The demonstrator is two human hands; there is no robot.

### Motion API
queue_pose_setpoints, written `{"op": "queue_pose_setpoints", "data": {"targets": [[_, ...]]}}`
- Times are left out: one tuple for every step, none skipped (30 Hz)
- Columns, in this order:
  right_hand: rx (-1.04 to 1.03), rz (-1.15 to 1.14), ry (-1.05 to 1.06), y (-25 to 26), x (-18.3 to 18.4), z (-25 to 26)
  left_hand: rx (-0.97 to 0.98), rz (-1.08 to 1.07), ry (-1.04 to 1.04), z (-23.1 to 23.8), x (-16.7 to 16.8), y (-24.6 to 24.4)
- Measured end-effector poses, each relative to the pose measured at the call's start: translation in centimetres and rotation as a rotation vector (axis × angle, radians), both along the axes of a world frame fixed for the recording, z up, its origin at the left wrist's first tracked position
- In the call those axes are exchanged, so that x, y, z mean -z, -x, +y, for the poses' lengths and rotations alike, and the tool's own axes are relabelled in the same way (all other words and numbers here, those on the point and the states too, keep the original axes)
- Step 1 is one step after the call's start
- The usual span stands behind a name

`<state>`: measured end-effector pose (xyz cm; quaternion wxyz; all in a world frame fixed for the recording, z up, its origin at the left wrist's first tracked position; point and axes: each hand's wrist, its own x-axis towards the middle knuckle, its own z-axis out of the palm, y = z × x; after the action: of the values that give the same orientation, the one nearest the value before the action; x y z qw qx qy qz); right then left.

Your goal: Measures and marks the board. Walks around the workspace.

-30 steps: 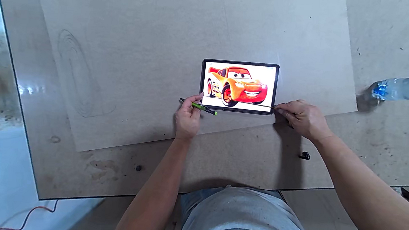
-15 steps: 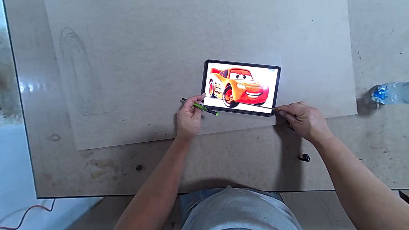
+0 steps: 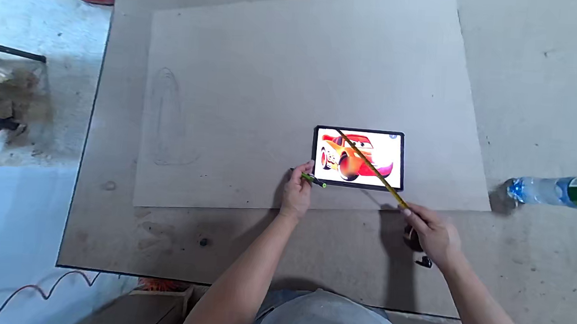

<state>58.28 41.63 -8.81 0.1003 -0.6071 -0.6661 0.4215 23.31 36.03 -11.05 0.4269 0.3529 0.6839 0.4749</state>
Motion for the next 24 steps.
{"op": "queue_pose_setpoints", "data": {"targets": [[0.033,0.032,0.019,0.2,-0.4,-1.1,0.027,-0.013,0.012,0.2,-0.1,-0.6],[0.06,0.071,0.042,0.4,-0.7,-2.2,0.056,-0.02,0.035,0.4,-0.4,-1.1],[0.085,0.115,0.071,0.6,-1.0,-3.4,0.087,-0.02,0.067,0.6,-1.0,-1.7],[0.105,0.159,0.1,1.0,-1.1,-4.5,0.113,-0.027,0.091,0.7,-1.4,-2.2],[0.113,0.194,0.124,1.4,-1.3,-5.5,0.139,-0.036,0.102,0.8,-1.7,-2.5],[0.11,0.223,0.144,1.8,-1.5,-6.6,0.148,-0.043,0.102,0.7,-2.4,-2.7],[0.093,0.251,0.163,2.2,-1.7,-7.5,0.146,-0.046,0.112,0.2,-3.6,-2.7],[0.061,0.279,0.187,2.7,-1.8,-8.4,0.137,-0.047,0.135,-0.6,-5.3,-2.6],[0.016,0.306,0.216,3.1,-1.9,-9.2,0.114,-0.045,0.145,-1.7,-6.5,-2.2],[-0.035,0.323,0.249,3.5,-2.0,-10.0,0.084,-0.053,0.147,-3.0,-7.1,-1.6],[-0.089,0.338,0.282,4.0,-1.9,-10.7,0.05,-0.069,0.138,-4.4,-7.4,-0.8],[-0.142,0.346,0.316,4.6,-1.6,-11.2,0.009,-0.087,0.123,-5.9,-7.4,0.3],[-0.185,0.353,0.343,5.2,-1.2,-11.8,-0.049,-0.106,0.102,-7.5,-7.2,1.5],[-0.227,0.354,0.367,5.9,-0.8,-12.4,-0.113,-0.127,0.089,-9.3,-7.3,2.7],[-0.269,0.349,0.392,6.7,-0.5,-12.9,-0.177,-0.134,0.091,-11.1,-7.5,4.0],[-0.311,0.339,0.419,7.6,-0.4,-13.3,-0.23,-0.127,0.109,-13.0,-7.8,5.3],[-0.348,0.329,0.445,8.6,-0.5,-13.8,-0.27,-0.124,0.131,-14.7,-8.0,6.6],[-0.38,0.323,0.467,9.7,-0.7,-14.2,-0.298,-0.13,0.146,-16.3,-8.2,7.8],[-0.414,0.319,0.484,10.9,-0.8,-14.7,-0.32,-0.136,0.157,-17.6,-8.4,9.1],[-0.449,0.309,0.492,12.0,-0.7,-15.2,-0.33,-0.142,0.166,-18.7,-8.5,10.3],[-0.479,0.288,0.492,13.2,-0.6,-15.9,-0.325,-0.147,0.172,-19.7,-8.6,11.4],[-0.498,0.274,0.492,14.4,-0.4,-16.6,-0.312,-0.15,0.185,-20.5,-8.8,12.5],[-0.5,0.264,0.491,15.7,-0.4,-17.4,-0.291,-0.144,0.219,-20.8,-9.0,13.5],[-0.485,0.26,0.479,17.1,-0.2,-18.1,-0.257,-0.13,0.263,-20.6,-9.2,14.5]]}}
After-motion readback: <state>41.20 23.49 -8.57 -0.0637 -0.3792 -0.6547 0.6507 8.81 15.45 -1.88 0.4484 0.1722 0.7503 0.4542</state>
